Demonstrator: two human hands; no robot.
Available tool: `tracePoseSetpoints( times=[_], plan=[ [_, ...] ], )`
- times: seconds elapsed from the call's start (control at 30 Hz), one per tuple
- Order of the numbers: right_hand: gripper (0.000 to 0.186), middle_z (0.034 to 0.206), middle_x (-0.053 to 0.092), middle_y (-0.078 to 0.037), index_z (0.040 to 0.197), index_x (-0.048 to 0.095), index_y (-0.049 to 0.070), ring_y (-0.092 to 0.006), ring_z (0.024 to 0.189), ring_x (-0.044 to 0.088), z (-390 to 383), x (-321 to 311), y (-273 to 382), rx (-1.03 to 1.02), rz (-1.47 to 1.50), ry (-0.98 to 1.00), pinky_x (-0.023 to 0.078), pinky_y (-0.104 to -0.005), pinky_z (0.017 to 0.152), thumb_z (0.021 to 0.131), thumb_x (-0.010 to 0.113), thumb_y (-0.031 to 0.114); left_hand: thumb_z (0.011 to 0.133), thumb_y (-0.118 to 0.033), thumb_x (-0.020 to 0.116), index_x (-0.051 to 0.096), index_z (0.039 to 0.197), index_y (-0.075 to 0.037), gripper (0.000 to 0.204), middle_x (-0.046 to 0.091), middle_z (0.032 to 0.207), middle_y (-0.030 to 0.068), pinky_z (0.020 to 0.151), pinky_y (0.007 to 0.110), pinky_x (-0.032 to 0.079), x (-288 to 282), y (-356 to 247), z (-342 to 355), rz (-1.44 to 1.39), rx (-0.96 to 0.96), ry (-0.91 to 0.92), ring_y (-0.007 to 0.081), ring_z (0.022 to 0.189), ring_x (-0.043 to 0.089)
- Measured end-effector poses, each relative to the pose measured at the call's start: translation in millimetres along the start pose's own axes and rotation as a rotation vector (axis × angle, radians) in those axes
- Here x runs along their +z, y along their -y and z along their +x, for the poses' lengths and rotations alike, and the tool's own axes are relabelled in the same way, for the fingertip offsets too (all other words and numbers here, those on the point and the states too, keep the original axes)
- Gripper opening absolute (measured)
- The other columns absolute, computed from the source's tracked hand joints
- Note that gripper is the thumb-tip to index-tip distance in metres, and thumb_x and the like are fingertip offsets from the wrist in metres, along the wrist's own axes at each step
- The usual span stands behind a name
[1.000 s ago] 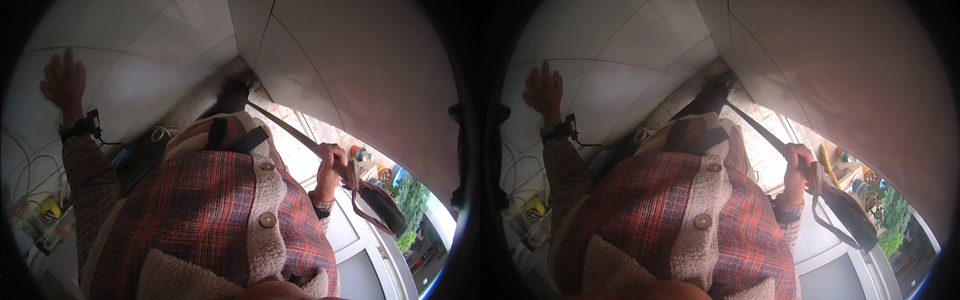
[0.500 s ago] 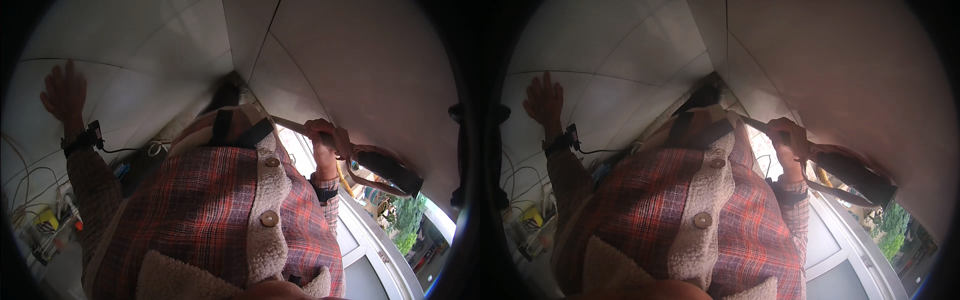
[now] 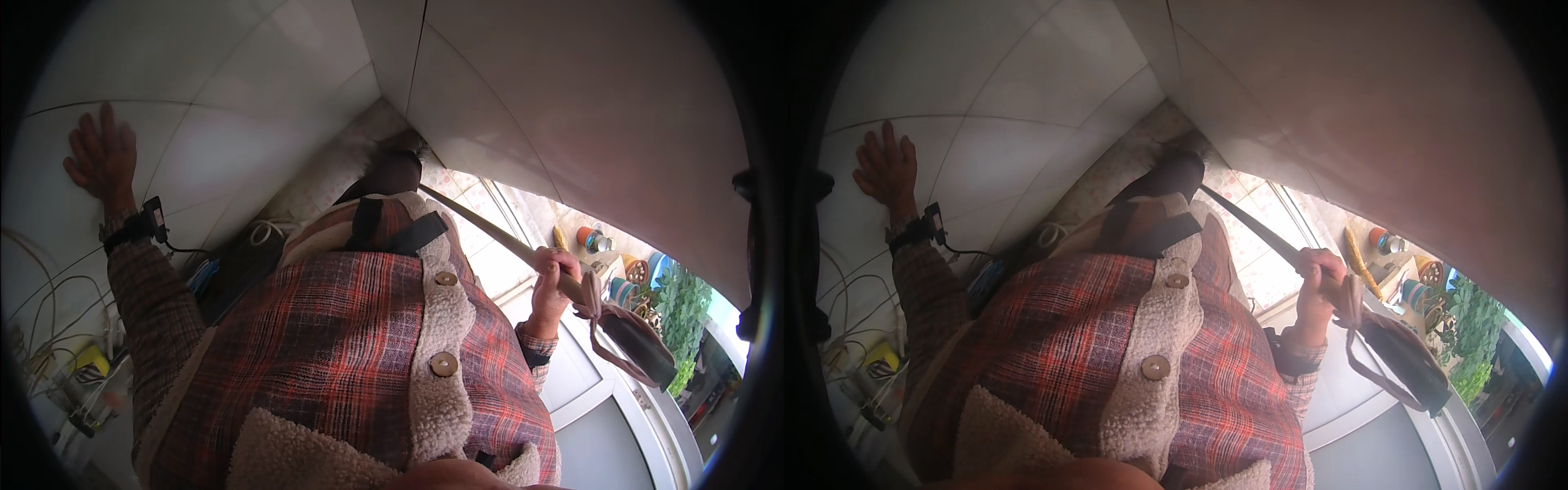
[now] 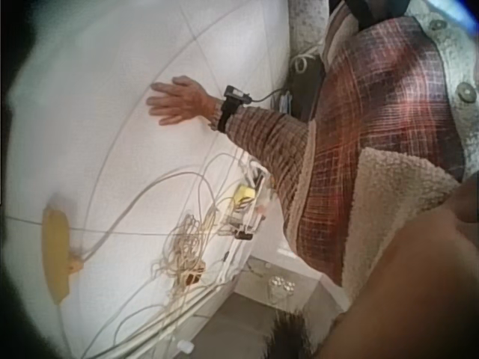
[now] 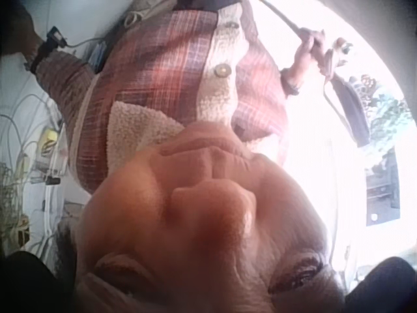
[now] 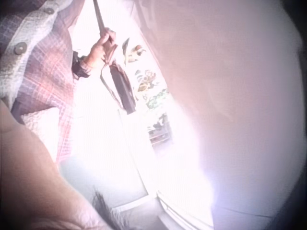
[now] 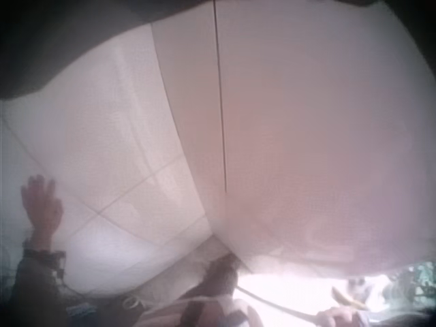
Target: The person mops the tiled floor with a string mop, then wipes the upper wall and pipes with a cloth. They move around the room to reach different areas and handle the mop and cloth directly.
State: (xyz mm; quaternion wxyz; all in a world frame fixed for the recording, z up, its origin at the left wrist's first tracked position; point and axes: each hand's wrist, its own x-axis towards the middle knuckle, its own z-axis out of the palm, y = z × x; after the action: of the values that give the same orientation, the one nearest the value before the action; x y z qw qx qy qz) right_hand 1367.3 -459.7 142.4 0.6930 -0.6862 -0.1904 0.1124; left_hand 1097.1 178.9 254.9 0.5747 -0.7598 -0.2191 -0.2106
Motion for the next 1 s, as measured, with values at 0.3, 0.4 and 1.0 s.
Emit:
tracePoseSetpoints(
  times=[0.3,0.4,1.0],
  plan=[
    [0.009,0.082,0.061,-0.01,0.094,0.059,0.004,-0.0182,0.073,0.058,12,32,1,-0.082,0.046,0.155,0.049,-0.0291,0.066,0.089,0.065,0.0,0.085,-0.044,0.061,0.055,0.128,-0.035,0.045,0.055,0.124,-0.0043,0.084,0.043,0.038,-15,-7,14,0.003,-0.039,0.113,0.017,0.11,0.055],
    [0.008,0.077,0.061,-0.008,0.088,0.059,0.003,-0.0178,0.072,0.059,32,51,2,-0.02,-0.061,0.197,0.048,-0.0282,0.065,0.086,0.066,0.001,0.085,-0.047,0.06,0.054,0.129,-0.036,0.046,0.053,0.126,-0.005,0.087,0.043,0.036,-18,-9,14,0.12,-0.035,0.356,0.0164,0.113,0.053],
    [0.005,0.076,0.063,-0.006,0.085,0.06,0.003,-0.0152,0.067,0.06,101,88,-5,-0.177,-0.275,0.244,0.047,-0.0283,0.061,0.086,0.064,0.001,0.08,-0.041,0.068,0.059,0.125,-0.03,0.047,0.055,0.122,-0.0004,0.077,0.043,0.045,-24,-10,21,0.04,-0.045,0.269,0.0201,0.109,0.055]
  ],
)
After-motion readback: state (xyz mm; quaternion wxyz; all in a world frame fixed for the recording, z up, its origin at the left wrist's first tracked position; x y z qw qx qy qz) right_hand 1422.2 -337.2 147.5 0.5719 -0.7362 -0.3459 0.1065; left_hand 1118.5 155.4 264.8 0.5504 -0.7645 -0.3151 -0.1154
